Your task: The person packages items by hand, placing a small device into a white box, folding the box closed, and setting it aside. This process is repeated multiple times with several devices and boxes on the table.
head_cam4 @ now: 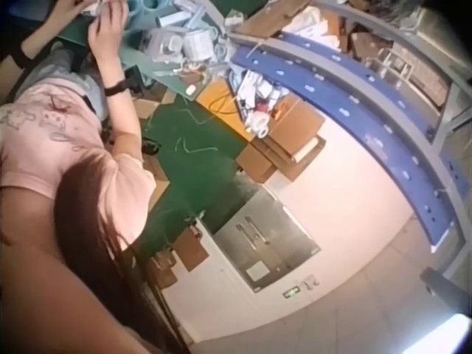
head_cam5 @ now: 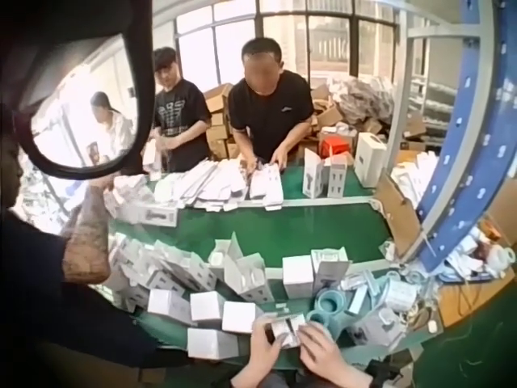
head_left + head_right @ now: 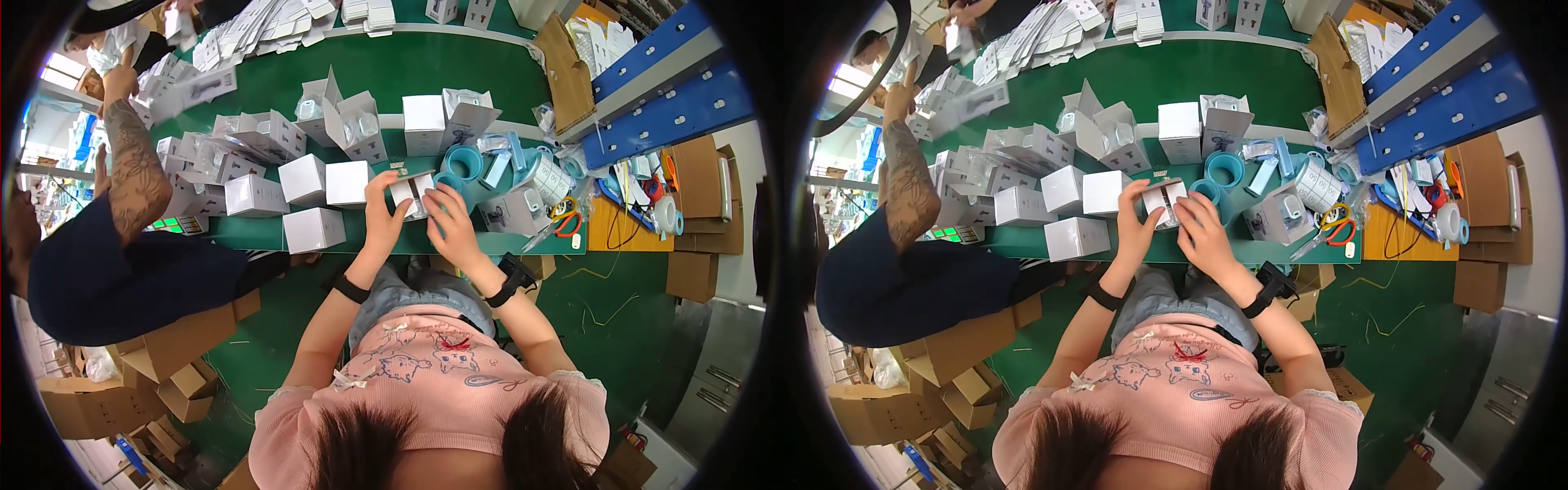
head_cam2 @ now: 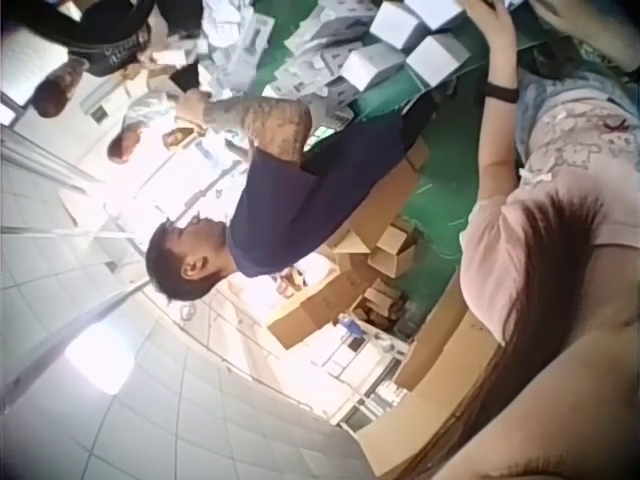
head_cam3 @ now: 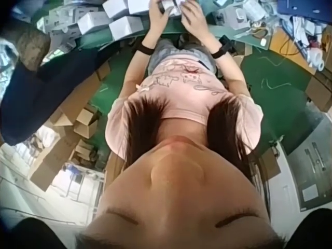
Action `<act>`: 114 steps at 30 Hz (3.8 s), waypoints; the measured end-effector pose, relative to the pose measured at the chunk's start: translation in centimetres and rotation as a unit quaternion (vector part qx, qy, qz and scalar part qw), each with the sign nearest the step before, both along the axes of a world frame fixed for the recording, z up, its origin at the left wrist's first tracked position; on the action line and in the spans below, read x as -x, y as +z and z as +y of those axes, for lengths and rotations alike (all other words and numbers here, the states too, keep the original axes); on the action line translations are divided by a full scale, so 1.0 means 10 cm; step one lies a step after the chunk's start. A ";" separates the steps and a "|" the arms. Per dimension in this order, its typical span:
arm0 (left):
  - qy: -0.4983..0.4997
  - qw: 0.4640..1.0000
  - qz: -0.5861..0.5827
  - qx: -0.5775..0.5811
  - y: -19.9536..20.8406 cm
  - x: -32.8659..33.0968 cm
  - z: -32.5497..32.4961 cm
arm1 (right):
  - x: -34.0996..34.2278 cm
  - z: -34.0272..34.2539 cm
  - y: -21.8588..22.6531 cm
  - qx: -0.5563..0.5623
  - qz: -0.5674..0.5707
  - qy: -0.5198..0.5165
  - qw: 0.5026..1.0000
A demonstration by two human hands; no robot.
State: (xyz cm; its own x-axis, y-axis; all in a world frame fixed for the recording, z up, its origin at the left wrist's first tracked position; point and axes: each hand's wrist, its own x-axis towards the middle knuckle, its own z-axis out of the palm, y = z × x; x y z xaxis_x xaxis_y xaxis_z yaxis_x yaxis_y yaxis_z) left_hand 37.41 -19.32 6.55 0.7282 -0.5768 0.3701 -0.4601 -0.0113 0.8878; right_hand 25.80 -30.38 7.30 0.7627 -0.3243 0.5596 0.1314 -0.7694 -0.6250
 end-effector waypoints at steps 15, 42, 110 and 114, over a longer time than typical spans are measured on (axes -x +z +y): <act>-0.165 0.954 -0.225 -0.113 0.19 -0.13 0.19 | 0.07 -0.04 -0.09 -0.501 -0.063 0.032 0.862; -0.125 0.925 -0.331 -0.137 -0.11 0.07 0.20 | 0.05 -0.28 -0.01 0.044 0.028 0.095 0.994; -0.186 0.943 -0.230 -0.153 0.31 -0.14 0.30 | 0.08 -0.18 0.04 -0.352 0.030 0.083 0.932; -0.153 0.940 -0.257 -0.165 0.24 -0.11 0.26 | 0.07 -0.26 0.09 -0.172 0.053 0.125 0.976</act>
State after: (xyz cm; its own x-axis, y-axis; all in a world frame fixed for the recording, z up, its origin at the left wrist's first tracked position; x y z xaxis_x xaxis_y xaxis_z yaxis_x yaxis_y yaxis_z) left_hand 38.46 -16.74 8.99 0.2828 -0.8756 0.3917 -0.8538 -0.0436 0.5189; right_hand 25.12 -33.02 8.23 0.8894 -0.2751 0.3651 0.2096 -0.4642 -0.8605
